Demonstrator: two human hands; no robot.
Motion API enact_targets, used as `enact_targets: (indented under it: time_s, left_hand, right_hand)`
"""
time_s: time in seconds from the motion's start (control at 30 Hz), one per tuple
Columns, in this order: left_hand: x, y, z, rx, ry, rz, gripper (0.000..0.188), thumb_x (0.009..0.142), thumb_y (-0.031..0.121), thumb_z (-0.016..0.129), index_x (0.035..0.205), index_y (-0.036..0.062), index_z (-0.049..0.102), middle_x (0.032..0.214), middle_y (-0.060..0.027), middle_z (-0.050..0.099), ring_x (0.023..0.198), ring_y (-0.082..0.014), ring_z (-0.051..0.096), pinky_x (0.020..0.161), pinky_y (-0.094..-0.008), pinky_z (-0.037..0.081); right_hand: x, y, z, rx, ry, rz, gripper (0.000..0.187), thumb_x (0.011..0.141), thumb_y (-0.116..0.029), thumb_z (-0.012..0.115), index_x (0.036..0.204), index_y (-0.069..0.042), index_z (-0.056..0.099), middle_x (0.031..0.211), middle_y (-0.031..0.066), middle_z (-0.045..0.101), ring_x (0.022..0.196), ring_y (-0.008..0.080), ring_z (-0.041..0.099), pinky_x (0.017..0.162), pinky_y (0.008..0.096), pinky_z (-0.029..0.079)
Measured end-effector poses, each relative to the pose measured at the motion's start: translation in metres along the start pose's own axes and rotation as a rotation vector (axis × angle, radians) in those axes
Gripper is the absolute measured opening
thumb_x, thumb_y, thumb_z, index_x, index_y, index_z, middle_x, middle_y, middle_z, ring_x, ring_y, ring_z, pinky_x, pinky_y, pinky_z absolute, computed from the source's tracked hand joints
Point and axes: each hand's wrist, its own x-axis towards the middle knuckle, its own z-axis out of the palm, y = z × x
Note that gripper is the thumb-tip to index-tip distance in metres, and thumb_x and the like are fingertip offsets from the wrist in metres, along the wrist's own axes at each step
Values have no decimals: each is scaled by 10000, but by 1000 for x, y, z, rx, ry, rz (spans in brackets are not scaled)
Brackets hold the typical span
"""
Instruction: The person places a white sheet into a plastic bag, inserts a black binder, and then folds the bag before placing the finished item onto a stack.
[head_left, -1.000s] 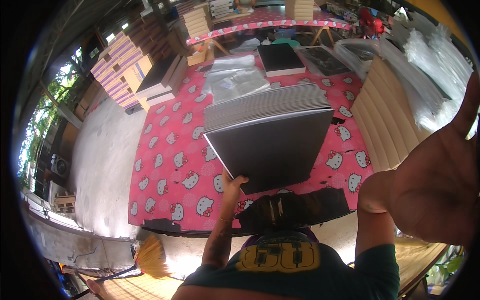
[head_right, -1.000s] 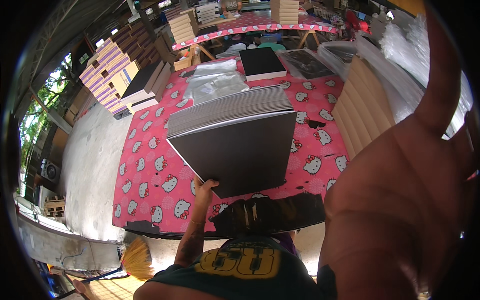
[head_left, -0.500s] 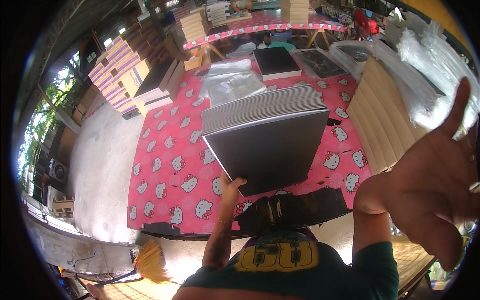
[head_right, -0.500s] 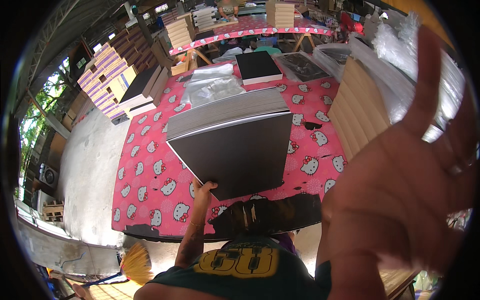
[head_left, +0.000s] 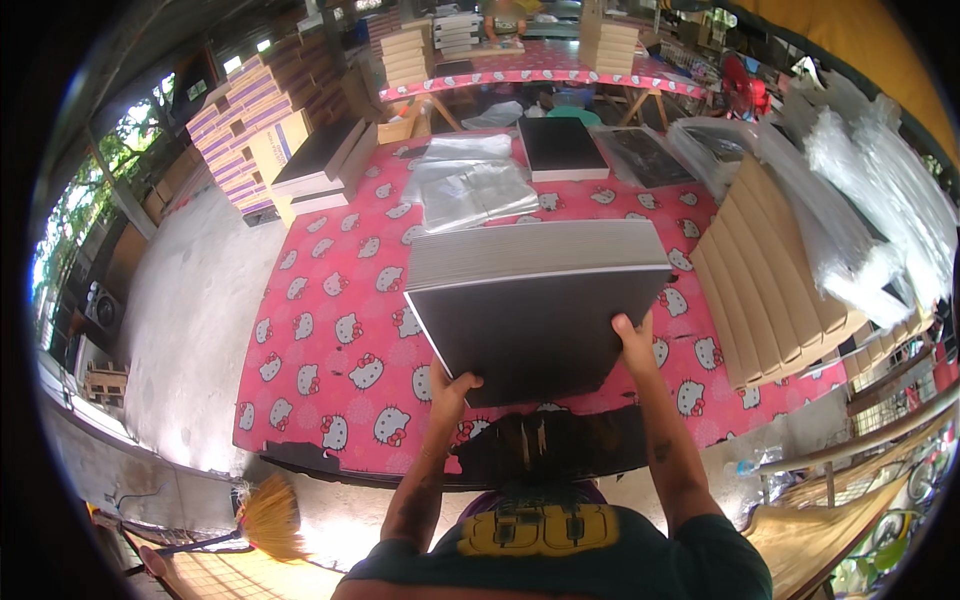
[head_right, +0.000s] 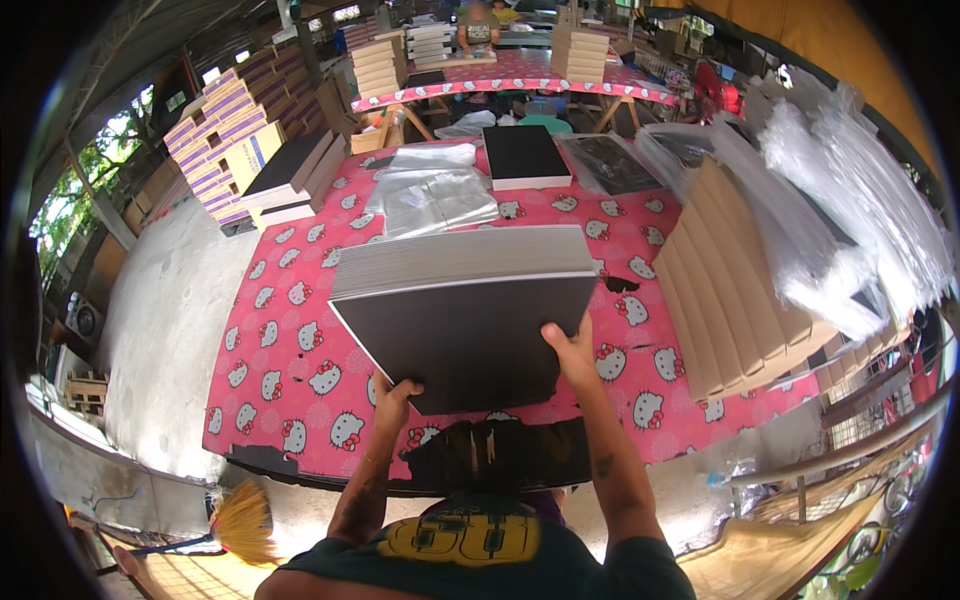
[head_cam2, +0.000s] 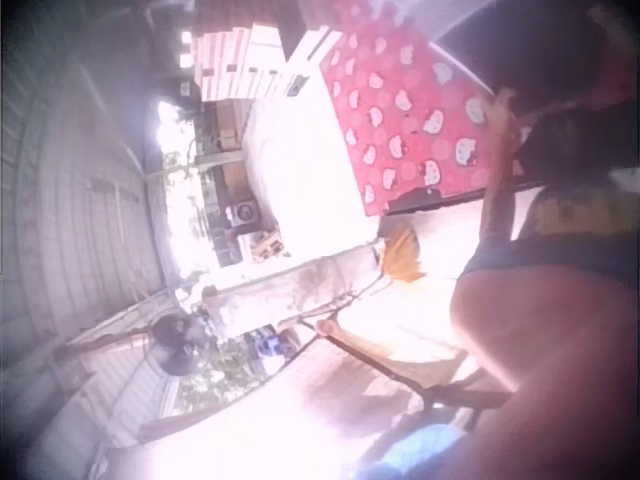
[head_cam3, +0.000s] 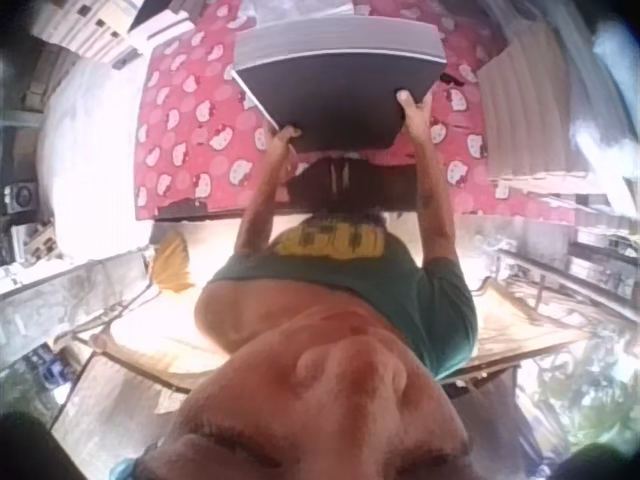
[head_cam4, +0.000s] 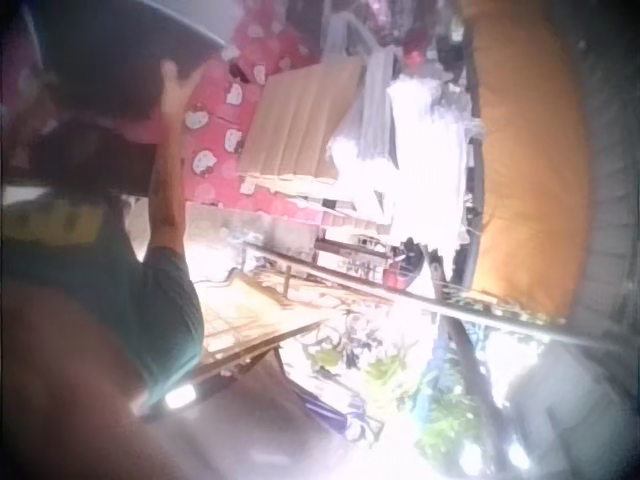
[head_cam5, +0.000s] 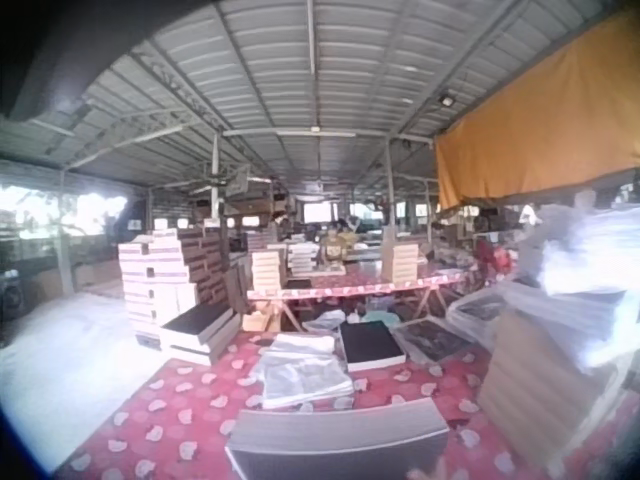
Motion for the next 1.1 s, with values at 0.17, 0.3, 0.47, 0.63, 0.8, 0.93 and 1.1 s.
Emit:
enact_targets:
  time_s: [0.17, 0.3, 0.47, 0.63, 0.8, 0.93, 1.1]
  left_hand:
    - [5, -2, -21, 147, -181, -80, 394, 686, -65, 597, 1066, 3, 516, 921, -65, 601, 827, -167, 597, 732, -286, 492]
    - [4, -13, -5, 4, -151, -176, 385, 718, -69, 617, 1082, 2, 515, 942, -59, 607, 840, -161, 601, 748, -281, 492]
    - [4, -17, -14, 36, -232, -66, 512, 759, -36, 662, 1221, 11, 446, 1101, -73, 564, 991, -155, 549, 839, -308, 478]
    - [5, -57, -21, 122, -140, 205, 502, 766, 116, 746, 1183, -11, 496, 1070, -84, 601, 980, -169, 578, 849, -317, 474]
    - [1, -2, 17, 433, 122, 293, 516, 692, 250, 835, 1019, -36, 557, 907, -142, 655, 836, -228, 645, 757, -346, 500]
    - [-3, 102, 59, 840, 239, 419, 607, 621, 398, 859, 920, -33, 552, 785, -158, 619, 720, -303, 632, 654, -389, 500]
    - [-19, 120, 70, 1208, 234, 703, 708, 564, 471, 864, 926, -41, 536, 742, -165, 558, 683, -361, 571, 632, -431, 463]
  right_hand:
    - [-19, 4, -8, -64, 21, -169, 801, 741, -381, 790, 1305, 3, 372, 1178, 107, 515, 1085, 211, 509, 924, 358, 435]
    - [-33, 69, -58, -82, -121, 8, 819, 737, -455, 784, 1286, 16, 400, 1189, 100, 526, 1109, 196, 500, 944, 350, 413]
    - [-35, 55, -30, -6, -66, 5, 865, 727, -484, 782, 1304, 22, 382, 1208, 102, 514, 1121, 202, 492, 974, 350, 389]
    - [-45, 112, -47, -143, 69, -79, 875, 757, -473, 751, 1325, 50, 340, 1255, 126, 479, 1155, 235, 472, 1022, 364, 348]
    - [-30, 115, -21, -211, 445, 105, 765, 888, -479, 575, 1338, 79, 309, 1296, 165, 455, 1187, 270, 462, 1040, 386, 343]
    - [3, 102, 13, 272, 190, 137, 753, 918, -618, 396, 1379, -25, 340, 1367, 120, 411, 1215, 286, 447, 1050, 407, 348]
    - [-5, 119, 59, 591, 154, -12, 814, 908, -675, 327, 1370, -4, 343, 1325, 120, 452, 1218, 260, 440, 1037, 402, 350]
